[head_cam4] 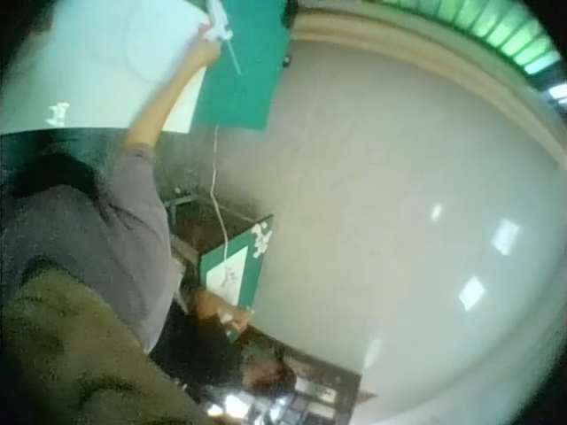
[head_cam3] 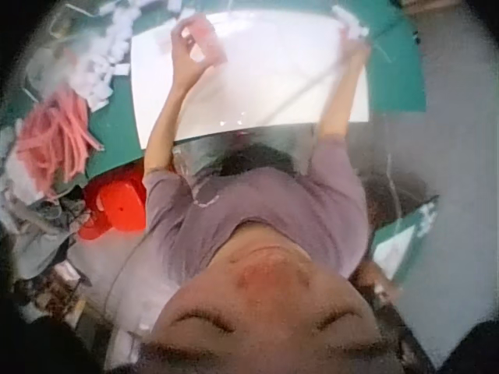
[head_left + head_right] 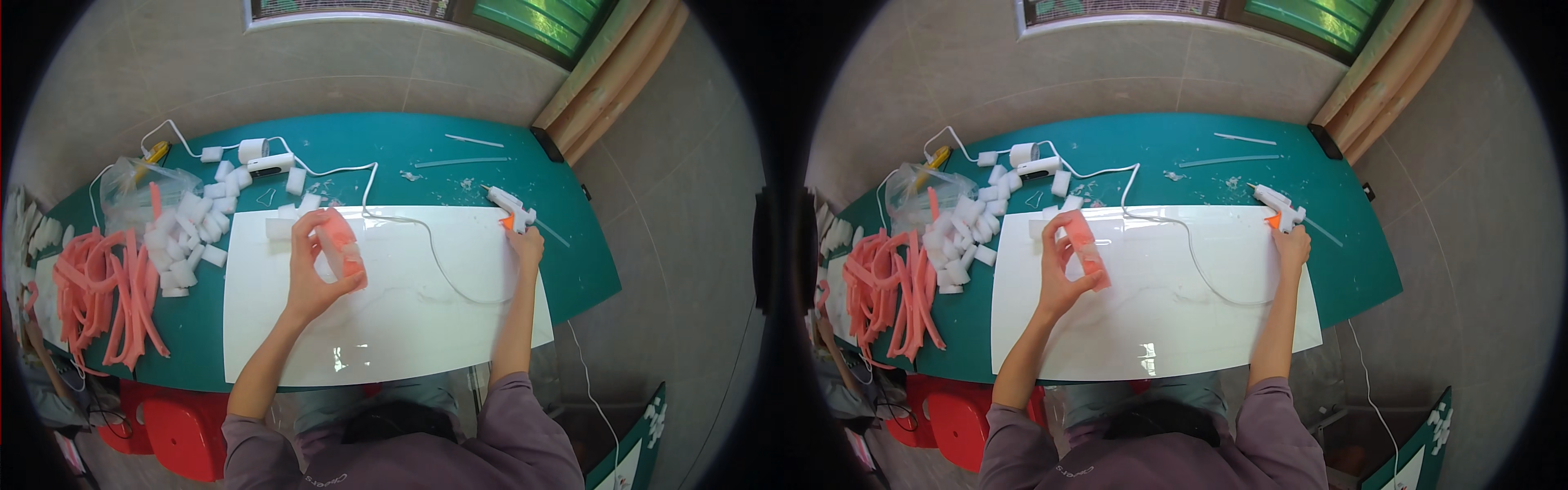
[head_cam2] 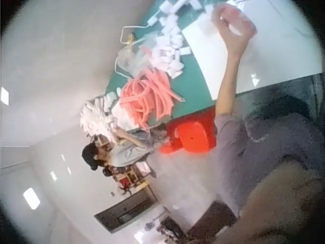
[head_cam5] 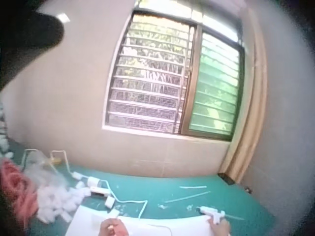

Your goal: Assembling and gluing foam pieces onto a plastic circular base to create a decorative object.

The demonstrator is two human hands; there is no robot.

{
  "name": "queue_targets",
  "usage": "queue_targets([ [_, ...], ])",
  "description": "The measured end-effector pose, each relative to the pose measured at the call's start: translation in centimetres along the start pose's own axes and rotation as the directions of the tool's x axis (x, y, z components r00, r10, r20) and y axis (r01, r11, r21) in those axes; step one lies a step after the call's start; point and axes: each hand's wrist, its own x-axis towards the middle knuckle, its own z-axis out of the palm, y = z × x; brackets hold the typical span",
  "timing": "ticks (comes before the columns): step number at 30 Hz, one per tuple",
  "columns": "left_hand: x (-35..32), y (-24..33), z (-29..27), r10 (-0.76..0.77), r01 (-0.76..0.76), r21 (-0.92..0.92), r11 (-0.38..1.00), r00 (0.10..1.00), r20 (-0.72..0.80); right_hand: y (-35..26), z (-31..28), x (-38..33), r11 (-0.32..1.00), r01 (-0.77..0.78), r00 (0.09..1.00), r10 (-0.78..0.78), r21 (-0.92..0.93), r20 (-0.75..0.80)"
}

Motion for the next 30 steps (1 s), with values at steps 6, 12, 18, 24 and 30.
queue_targets([
  [6,0.4,-0.1,0.0,0.096,-0.094,0.099,0.991,0.995,-0.010,1.7,0.9,4.2,0.614,-0.276,0.848,-0.206,0.739,0.488],
  [12,0.3,0.4,-0.1,0.058,-0.056,0.160,0.985,0.998,-0.002,-6.5,-2.9,-4.0,0.219,0.114,0.843,-0.537,0.969,0.022],
  [18,0.4,-0.4,-0.1,0.047,-0.057,0.219,0.974,0.998,0.052,-7.4,-2.3,-9.2,0.076,-0.122,0.493,-0.860,0.990,0.127],
  [24,0.3,0.0,-0.2,-0.047,0.032,0.168,0.985,0.995,0.086,-6.6,-1.4,-11.8,0.400,-0.097,0.173,-0.895,0.911,0.411],
  [30,0.4,0.7,0.0,-0.133,0.133,-0.015,0.991,0.991,0.015,-5.8,-1.1,-12.0,0.373,-0.087,0.131,-0.915,0.924,0.382],
])
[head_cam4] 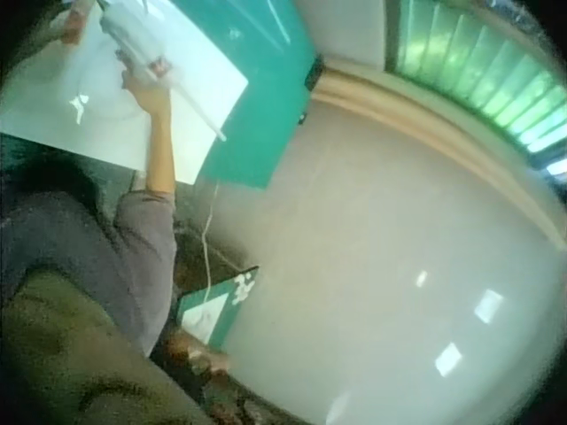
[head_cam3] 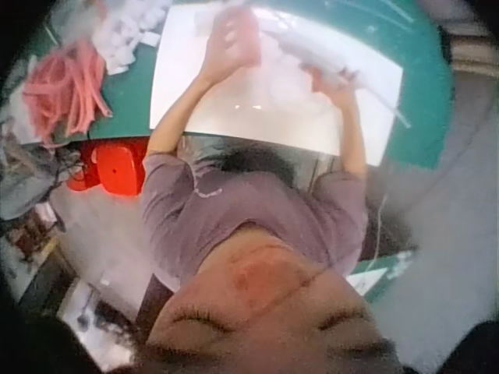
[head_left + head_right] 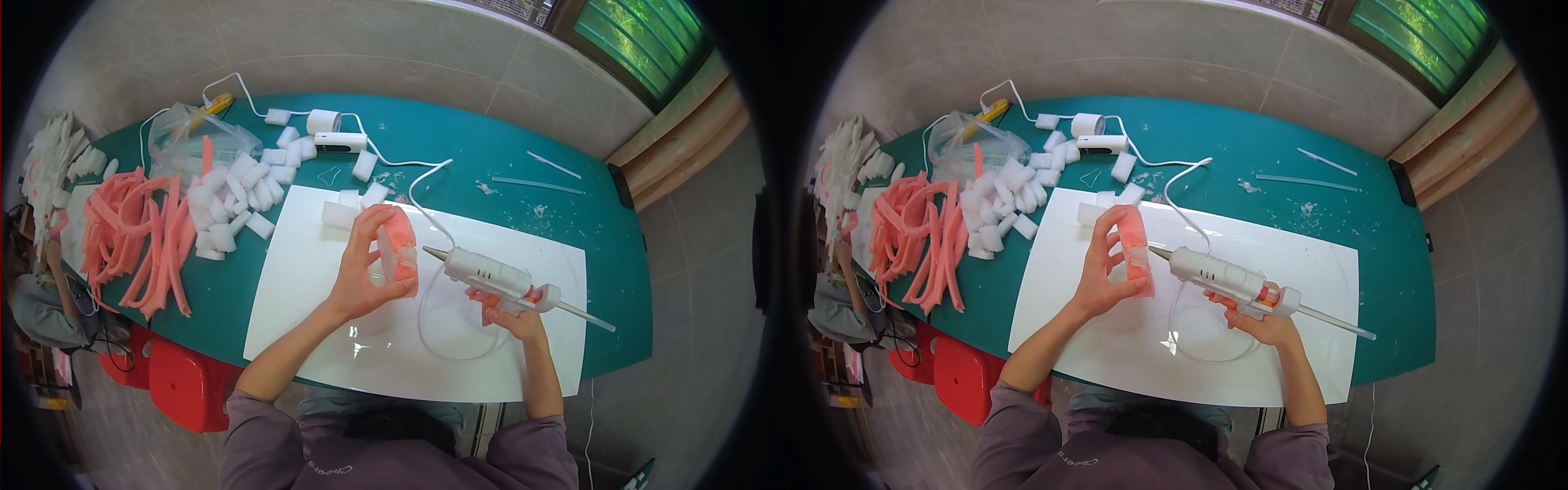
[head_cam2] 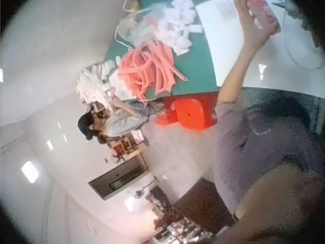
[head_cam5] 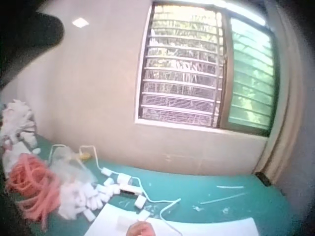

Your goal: Assembling and gluing foam pieces onto a plastic circular base to create a decorative object.

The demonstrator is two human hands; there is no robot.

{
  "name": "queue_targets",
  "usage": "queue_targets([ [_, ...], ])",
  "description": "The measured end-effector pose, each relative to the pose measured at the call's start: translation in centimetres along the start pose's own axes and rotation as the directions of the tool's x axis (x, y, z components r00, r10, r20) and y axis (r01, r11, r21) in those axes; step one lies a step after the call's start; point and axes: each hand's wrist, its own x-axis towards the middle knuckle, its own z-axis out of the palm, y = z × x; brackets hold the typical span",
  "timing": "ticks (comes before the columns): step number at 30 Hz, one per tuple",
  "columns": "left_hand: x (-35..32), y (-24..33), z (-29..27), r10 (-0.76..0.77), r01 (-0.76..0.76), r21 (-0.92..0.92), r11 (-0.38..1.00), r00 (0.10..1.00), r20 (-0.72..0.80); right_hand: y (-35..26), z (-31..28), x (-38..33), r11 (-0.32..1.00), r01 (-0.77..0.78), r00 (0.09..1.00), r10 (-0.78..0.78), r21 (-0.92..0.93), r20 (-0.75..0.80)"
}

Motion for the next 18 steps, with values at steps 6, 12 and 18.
queue_targets([
  [6,-0.1,-0.8,-0.3,0.088,-0.101,0.119,0.988,0.990,0.107,-0.3,1.1,0.1,0.989,-0.097,0.992,0.087,-0.115,-0.092],
  [12,-0.2,-0.6,-0.2,0.148,-0.167,0.158,0.973,0.981,0.129,0.2,0.9,0.0,0.989,-0.051,0.997,0.041,-0.136,-0.071],
  [18,-0.2,-0.8,-0.4,0.169,-0.187,0.178,0.966,0.979,0.115,0.8,0.9,-0.4,0.999,-0.041,0.993,0.042,0.008,-0.111],
])
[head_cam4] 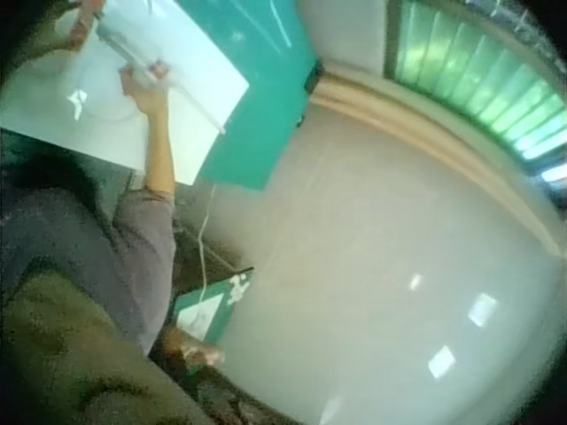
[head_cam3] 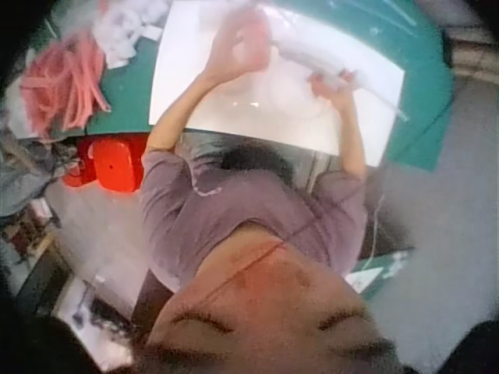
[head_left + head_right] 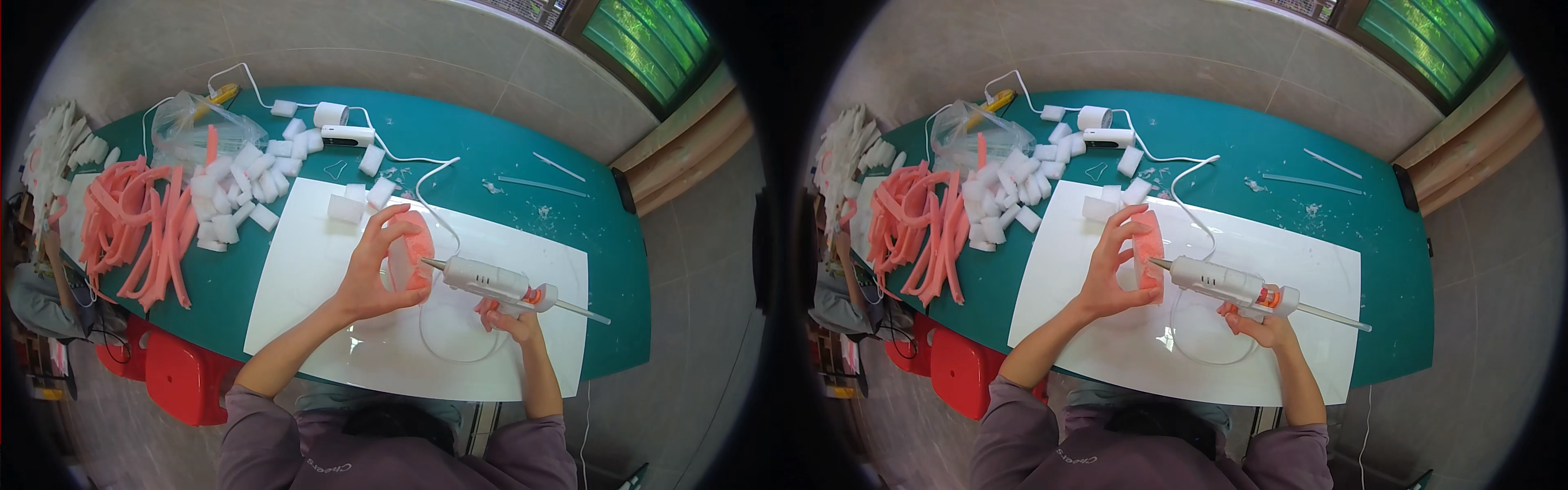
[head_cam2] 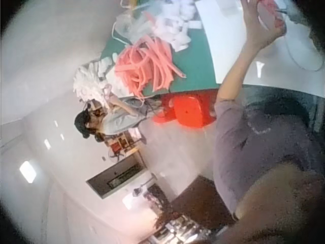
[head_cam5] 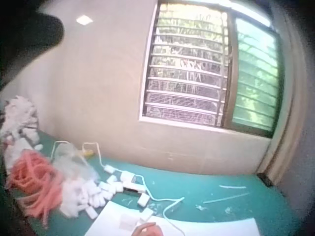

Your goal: Assembling and gluing foam pieces onto a plastic circular base to create a decorative object.

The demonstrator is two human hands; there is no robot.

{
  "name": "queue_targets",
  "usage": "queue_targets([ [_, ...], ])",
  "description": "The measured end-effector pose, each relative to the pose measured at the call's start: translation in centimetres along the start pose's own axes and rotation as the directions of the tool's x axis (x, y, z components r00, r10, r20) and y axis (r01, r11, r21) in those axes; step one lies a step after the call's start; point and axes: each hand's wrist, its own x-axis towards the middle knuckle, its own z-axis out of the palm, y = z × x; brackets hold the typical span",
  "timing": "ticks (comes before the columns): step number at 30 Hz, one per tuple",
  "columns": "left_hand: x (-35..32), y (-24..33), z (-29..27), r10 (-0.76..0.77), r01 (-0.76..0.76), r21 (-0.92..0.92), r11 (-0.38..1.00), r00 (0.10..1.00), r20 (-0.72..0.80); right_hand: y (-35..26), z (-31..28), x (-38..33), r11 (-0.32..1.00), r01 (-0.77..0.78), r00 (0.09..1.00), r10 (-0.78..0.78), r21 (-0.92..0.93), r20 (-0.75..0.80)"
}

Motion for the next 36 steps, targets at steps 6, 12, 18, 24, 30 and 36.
queue_targets([
  [6,0.0,0.2,-0.1,0.000,0.000,0.024,1.000,1.000,-0.013,-0.4,0.2,-0.1,0.997,-0.064,0.998,0.065,0.040,-0.024],
  [12,0.3,0.4,-0.3,-0.015,0.014,-0.023,1.000,0.999,-0.045,0.1,-0.3,-0.2,0.995,-0.049,0.999,0.048,0.089,0.013],
  [18,0.3,0.5,-0.2,-0.020,0.012,-0.087,0.996,0.996,-0.092,-1.3,0.6,0.5,0.998,-0.025,0.999,0.027,-0.066,0.042],
  [24,0.3,0.6,-0.2,-0.017,0.012,-0.065,0.998,0.996,-0.083,-0.1,0.0,0.3,0.994,-0.005,0.999,0.009,-0.107,0.038],
  [30,0.3,0.8,-0.3,-0.035,0.027,-0.093,0.995,0.996,-0.082,0.8,-0.7,0.1,0.999,0.037,0.997,-0.037,0.008,0.072],
  [36,0.3,0.9,-0.1,-0.064,0.052,-0.140,0.989,0.994,-0.083,1.9,-1.7,0.0,0.985,0.171,0.978,-0.168,-0.013,0.127],
])
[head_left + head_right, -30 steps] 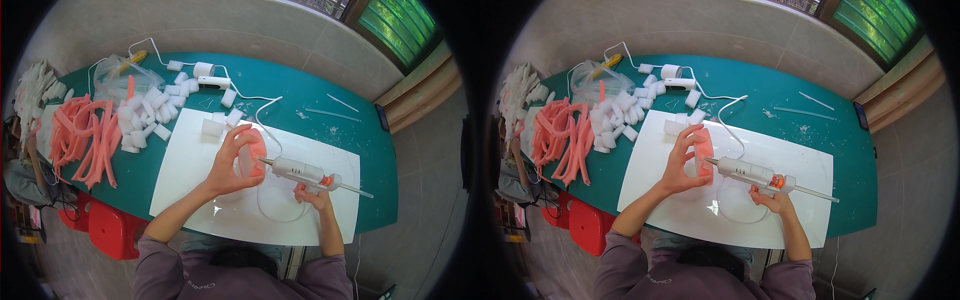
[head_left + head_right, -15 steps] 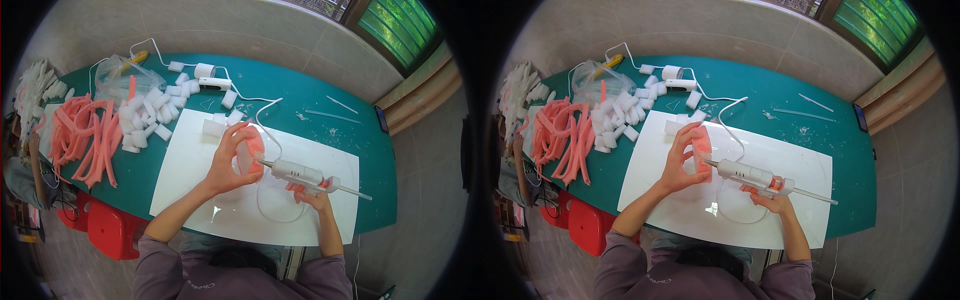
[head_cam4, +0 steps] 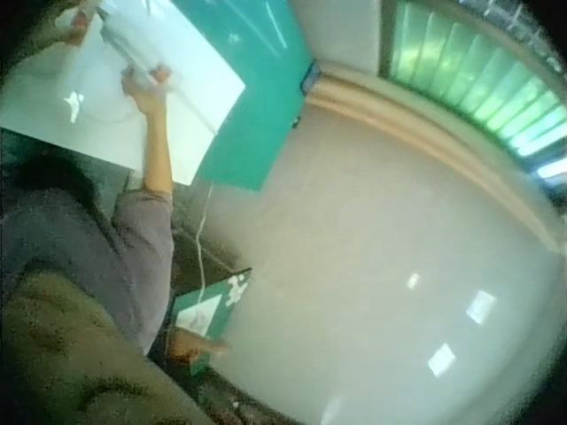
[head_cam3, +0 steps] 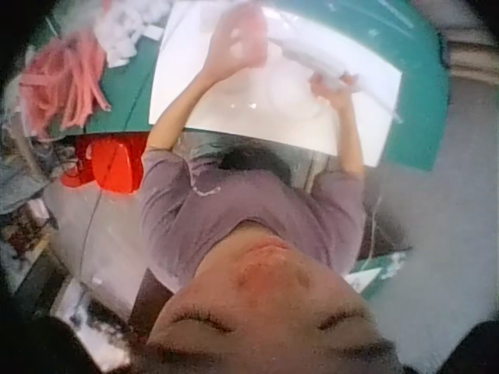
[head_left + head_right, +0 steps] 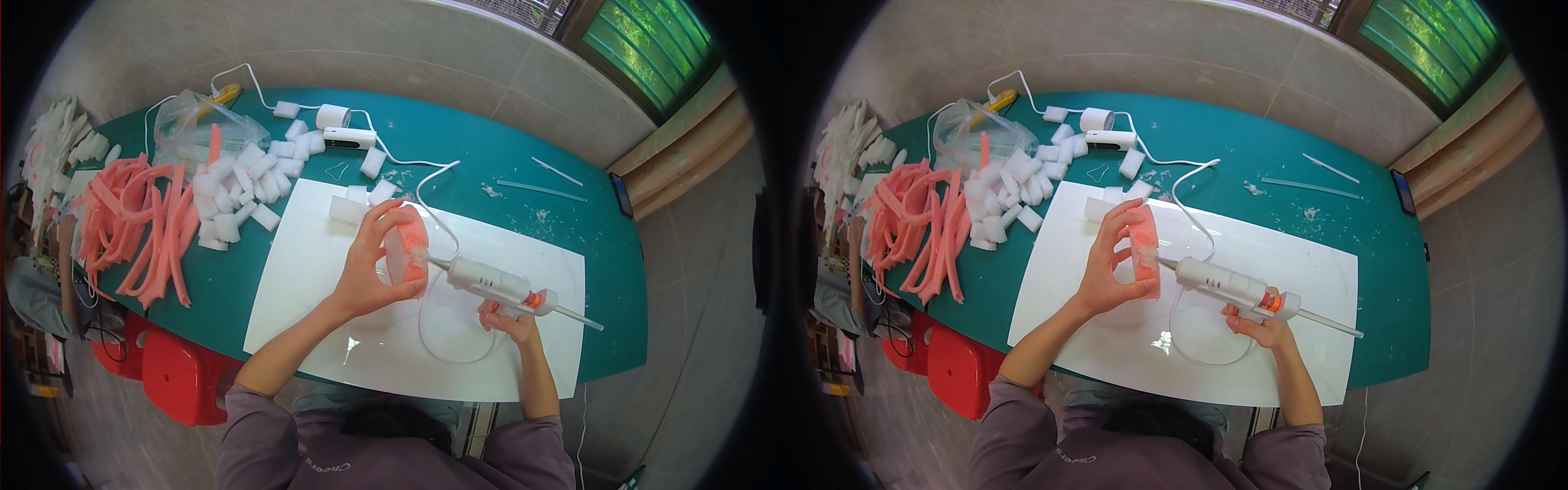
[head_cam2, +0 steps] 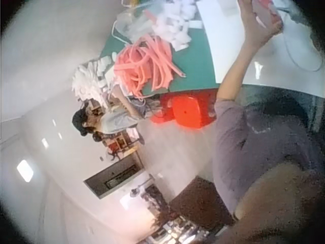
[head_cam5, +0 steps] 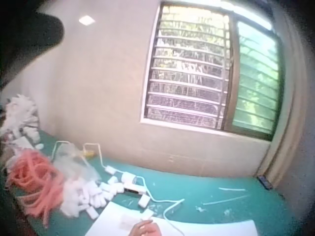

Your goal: Assembling and gluing foam pieces onto a plastic circular base to create a decorative object.

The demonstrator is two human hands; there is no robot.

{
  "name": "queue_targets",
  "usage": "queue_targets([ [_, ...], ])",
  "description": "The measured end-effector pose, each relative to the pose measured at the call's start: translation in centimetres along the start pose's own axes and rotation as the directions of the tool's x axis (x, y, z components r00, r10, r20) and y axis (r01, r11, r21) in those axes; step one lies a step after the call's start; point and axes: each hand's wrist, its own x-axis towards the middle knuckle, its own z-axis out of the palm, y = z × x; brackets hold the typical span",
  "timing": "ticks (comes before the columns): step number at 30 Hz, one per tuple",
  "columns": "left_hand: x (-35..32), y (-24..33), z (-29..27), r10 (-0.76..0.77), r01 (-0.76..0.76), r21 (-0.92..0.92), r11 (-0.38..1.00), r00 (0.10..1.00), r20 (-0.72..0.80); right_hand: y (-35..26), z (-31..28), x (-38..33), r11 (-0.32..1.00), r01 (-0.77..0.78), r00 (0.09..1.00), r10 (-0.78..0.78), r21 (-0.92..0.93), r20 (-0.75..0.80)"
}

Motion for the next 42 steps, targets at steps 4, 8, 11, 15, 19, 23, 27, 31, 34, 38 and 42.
queue_targets([
  [4,-0.2,-0.1,-0.3,0.026,-0.026,0.023,0.999,1.000,-0.004,-3.3,2.6,1.4,0.978,-0.204,0.963,0.210,0.055,-0.169],
  [8,-0.1,-0.3,-0.2,0.019,-0.021,0.056,0.998,0.999,0.039,-2.0,1.7,0.9,0.992,-0.129,0.986,0.130,0.009,-0.106],
  [11,0.0,-0.2,-0.1,0.007,-0.008,0.006,1.000,0.999,0.053,-2.0,1.5,0.4,0.989,-0.147,0.987,0.147,0.005,-0.071],
  [15,-0.4,-0.9,-0.8,-0.020,0.004,-0.164,0.986,0.995,-0.094,-1.7,0.5,1.2,0.970,-0.040,0.998,0.053,-0.238,0.046],
  [19,0.0,-0.5,-1.6,-0.029,-0.036,-0.229,0.973,0.962,-0.273,-1.5,-1.5,2.1,0.997,-0.054,0.909,0.028,-0.050,-0.416],
  [23,0.4,0.1,-0.9,-0.101,0.029,-0.218,0.976,0.939,-0.329,-0.5,-6.0,2.5,0.961,-0.216,0.592,-0.010,-0.171,-0.806],
  [27,0.2,0.1,-0.6,-0.068,0.018,-0.167,0.986,0.953,-0.295,0.6,-10.8,0.7,0.978,-0.157,0.407,0.189,0.136,-0.893],
  [31,0.1,0.3,-0.5,-0.034,-0.007,-0.150,0.989,0.962,-0.270,1.3,-13.8,-1.1,0.951,-0.296,0.329,0.194,0.094,-0.924],
  [34,0.0,0.4,-0.8,-0.004,-0.035,-0.181,0.983,0.977,-0.211,-0.8,-12.6,-1.6,0.643,-0.746,0.271,0.057,-0.172,-0.961],
  [38,0.4,1.1,-0.2,-0.020,0.027,0.035,0.999,0.983,-0.181,-2.6,-9.9,-1.0,0.015,-0.912,0.389,-0.285,-0.410,-0.876],
  [42,0.5,-0.1,-1.2,0.194,-0.103,0.430,0.897,0.966,-0.171,-8.0,-0.7,5.3,-0.161,-0.722,0.692,-0.188,-0.673,-0.697],
])
